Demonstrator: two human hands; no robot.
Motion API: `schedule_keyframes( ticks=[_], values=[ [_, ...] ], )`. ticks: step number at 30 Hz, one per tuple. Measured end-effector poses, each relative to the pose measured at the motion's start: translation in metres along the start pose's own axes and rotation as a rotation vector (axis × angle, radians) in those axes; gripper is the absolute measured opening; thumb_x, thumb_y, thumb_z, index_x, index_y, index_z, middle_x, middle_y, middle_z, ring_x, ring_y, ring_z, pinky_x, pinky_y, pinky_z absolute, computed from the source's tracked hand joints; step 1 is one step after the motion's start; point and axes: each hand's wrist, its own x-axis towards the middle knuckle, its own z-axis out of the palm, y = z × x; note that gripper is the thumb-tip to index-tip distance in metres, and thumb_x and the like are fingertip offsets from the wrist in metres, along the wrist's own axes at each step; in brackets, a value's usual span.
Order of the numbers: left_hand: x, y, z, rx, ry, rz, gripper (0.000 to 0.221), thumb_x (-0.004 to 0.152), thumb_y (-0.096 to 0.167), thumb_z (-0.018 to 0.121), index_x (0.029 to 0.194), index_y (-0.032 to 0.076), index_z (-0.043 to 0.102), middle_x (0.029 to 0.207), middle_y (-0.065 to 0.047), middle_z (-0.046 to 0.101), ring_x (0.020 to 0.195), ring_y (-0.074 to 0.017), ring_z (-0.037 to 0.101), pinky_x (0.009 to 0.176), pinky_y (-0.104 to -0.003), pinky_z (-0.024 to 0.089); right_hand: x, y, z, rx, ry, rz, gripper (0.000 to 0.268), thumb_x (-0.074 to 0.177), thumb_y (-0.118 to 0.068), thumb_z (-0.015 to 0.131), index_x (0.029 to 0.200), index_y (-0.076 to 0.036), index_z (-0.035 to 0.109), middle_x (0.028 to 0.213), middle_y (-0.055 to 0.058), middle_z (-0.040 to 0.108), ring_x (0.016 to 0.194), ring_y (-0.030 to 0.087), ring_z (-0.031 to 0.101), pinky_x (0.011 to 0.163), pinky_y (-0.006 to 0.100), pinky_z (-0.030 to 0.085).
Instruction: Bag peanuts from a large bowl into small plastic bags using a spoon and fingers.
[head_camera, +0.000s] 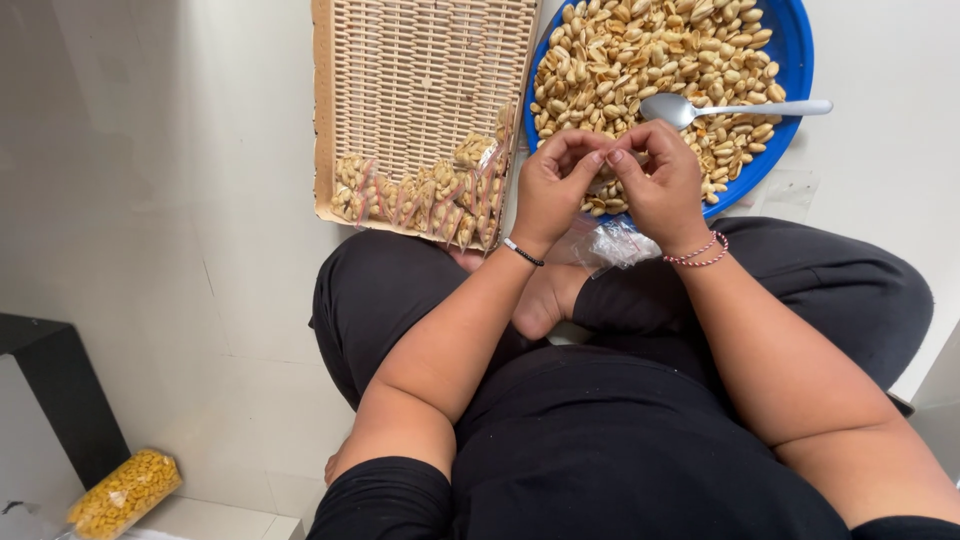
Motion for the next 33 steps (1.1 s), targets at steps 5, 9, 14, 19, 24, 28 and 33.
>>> schedule_keyframes(
  ticks=[5,9,14,19,24,28,33],
  values=[
    [0.001,-0.004,-0.009,0.053,0.003,0.046,0.007,0.097,0.007,0.071,0.102,0.007,0.076,0.088,-0.011,0.077,0.087,-0.0127,0.071,0.075,-0.031,0.060,-0.002,0.000,0.002,0.016,0.026,-0.012,0.011,0.103,-0.008,0.072,0.098,0.001,0.068,0.091,0.015,0.058,0.085,0.024,0.058,0.070,0.035,0.049],
    [0.003,0.007,-0.007,0.247,0.050,0.068,0.009,0.095,0.008,0.071,0.102,0.006,0.075,0.089,-0.018,0.075,0.089,-0.0294,0.074,0.078,-0.041,0.059,0.001,-0.003,0.001,-0.063,0.049,0.024,0.010,0.098,-0.012,0.076,0.093,-0.004,0.071,0.081,0.016,0.063,0.073,0.029,0.063,0.063,0.037,0.049],
    [0.000,0.015,-0.007,0.334,0.041,0.209,0.020,0.094,0.011,0.071,0.114,0.010,0.070,0.105,-0.012,0.073,0.102,-0.0276,0.069,0.090,-0.039,0.056,0.001,0.006,0.000,0.097,0.116,0.144,0.008,0.100,-0.010,0.071,0.096,-0.003,0.070,0.077,0.009,0.066,0.070,0.015,0.060,0.065,0.029,0.049],
    [-0.009,0.014,0.004,0.441,-0.137,0.297,0.066,0.077,0.009,0.080,0.140,0.012,0.061,0.131,-0.012,0.066,0.127,-0.0326,0.063,0.105,-0.042,0.053,-0.001,0.001,-0.003,0.151,0.171,0.171,0.010,0.101,-0.008,0.077,0.098,-0.002,0.070,0.072,0.007,0.064,0.066,0.010,0.058,0.060,0.023,0.047],
    [-0.014,-0.016,-0.004,-0.109,-0.170,-0.018,0.054,0.094,-0.002,0.061,0.145,0.011,0.051,0.121,-0.009,0.074,0.112,-0.0088,0.065,0.097,-0.024,0.057,0.000,-0.004,-0.004,0.035,0.125,-0.126,0.015,0.104,-0.001,0.070,0.091,-0.001,0.077,0.087,0.016,0.073,0.081,0.027,0.067,0.076,0.033,0.051],
    [0.000,-0.016,-0.007,-0.202,-0.079,-0.041,0.037,0.099,0.002,0.069,0.134,0.004,0.057,0.131,-0.018,0.070,0.129,-0.0211,0.061,0.099,-0.031,0.057,0.005,-0.001,-0.013,0.046,0.096,0.103,0.019,0.103,-0.011,0.070,0.116,-0.002,0.060,0.111,0.016,0.062,0.104,0.028,0.064,0.077,0.038,0.056],
    [0.009,-0.016,-0.017,-0.106,-0.032,0.036,0.040,0.092,0.009,0.084,0.129,0.007,0.071,0.134,-0.012,0.068,0.127,-0.0250,0.064,0.106,-0.038,0.055,0.001,0.000,0.003,0.424,-0.132,0.454,0.037,0.099,-0.005,0.071,0.132,0.001,0.056,0.112,0.009,0.060,0.091,0.016,0.070,0.072,0.032,0.065]
  ],
)
